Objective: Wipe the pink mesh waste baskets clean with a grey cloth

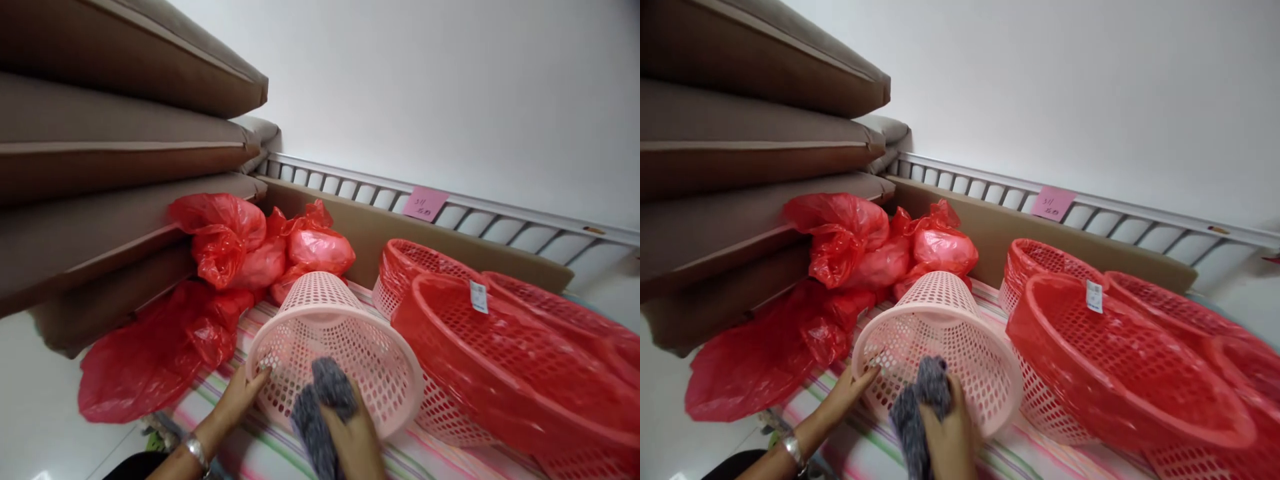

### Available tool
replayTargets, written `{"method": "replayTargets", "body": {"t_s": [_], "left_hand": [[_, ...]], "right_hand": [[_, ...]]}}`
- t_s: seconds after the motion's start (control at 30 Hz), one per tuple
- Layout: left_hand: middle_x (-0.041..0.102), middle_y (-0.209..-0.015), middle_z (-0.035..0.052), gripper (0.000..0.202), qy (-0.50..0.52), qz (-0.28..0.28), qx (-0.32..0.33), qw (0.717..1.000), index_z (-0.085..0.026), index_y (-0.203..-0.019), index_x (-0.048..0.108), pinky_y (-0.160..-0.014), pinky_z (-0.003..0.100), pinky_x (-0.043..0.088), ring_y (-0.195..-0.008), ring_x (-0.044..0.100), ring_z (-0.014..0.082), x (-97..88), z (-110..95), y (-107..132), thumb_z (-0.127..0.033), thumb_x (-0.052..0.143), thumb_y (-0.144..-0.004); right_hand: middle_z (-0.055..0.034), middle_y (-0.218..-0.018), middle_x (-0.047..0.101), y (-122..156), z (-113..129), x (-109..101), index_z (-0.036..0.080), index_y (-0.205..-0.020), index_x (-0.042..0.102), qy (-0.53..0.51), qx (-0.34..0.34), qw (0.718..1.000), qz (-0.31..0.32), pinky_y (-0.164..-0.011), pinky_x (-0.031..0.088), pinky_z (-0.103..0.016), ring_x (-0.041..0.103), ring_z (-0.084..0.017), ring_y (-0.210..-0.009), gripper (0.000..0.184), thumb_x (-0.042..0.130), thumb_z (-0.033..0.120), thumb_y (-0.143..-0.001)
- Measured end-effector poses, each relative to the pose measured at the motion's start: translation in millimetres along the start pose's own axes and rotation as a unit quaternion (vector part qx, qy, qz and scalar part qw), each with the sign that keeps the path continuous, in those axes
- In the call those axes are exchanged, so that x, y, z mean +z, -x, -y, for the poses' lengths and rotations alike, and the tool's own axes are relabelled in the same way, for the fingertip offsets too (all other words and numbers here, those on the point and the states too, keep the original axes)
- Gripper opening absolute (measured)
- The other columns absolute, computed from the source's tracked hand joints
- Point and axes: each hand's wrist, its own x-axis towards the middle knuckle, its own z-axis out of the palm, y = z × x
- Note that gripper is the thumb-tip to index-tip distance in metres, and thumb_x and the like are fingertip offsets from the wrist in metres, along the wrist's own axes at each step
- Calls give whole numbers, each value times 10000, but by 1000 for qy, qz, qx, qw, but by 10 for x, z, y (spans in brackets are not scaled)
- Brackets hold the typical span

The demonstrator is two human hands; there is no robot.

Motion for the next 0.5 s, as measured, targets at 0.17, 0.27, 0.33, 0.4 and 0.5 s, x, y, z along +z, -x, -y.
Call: {"method": "replayTargets", "body": {"t_s": [0.17,0.27,0.33,0.4,0.5], "left_hand": [[707,-1026,86,382,-52,-62,41,996,-132,-1064,636,-946,352,447,-1048,603,269,-98,117,-21,-383,542,-792],[706,-915,70,347,-78,-100,54,990,-116,-1041,617,-840,321,487,-927,633,253,-213,141,-89,-358,535,-806],[675,-736,42,296,-88,-107,32,990,-110,-895,641,-677,283,494,-738,634,223,-267,136,-144,-359,499,-823],[622,-614,18,309,-78,-96,0,992,-118,-756,633,-572,257,456,-613,593,193,-291,138,-188,-368,469,-834],[636,-656,21,309,-47,-80,-17,996,-124,-756,629,-617,260,460,-656,594,193,-289,183,-198,-380,473,-830]], "right_hand": [[-202,-1216,542,-513,164,693,88,-1172,562,189,-46,978,79,-955,389,-473,497,-329,-1129,404,508,231,-798],[-194,-1219,526,-480,165,979,112,-1203,550,247,-76,962,88,-943,374,-490,483,-336,-1110,400,479,199,-818],[-185,-1179,534,-464,172,1072,129,-1229,529,263,-83,958,81,-916,381,-487,486,-333,-1074,413,467,199,-827],[-169,-1095,553,-531,190,1122,145,-1240,517,272,-76,956,83,-881,393,-468,502,-319,-1009,434,460,160,-810],[-149,-997,562,-799,198,1186,139,-1177,559,264,-53,959,89,-869,386,-430,503,-294,-959,436,457,87,-757]]}}
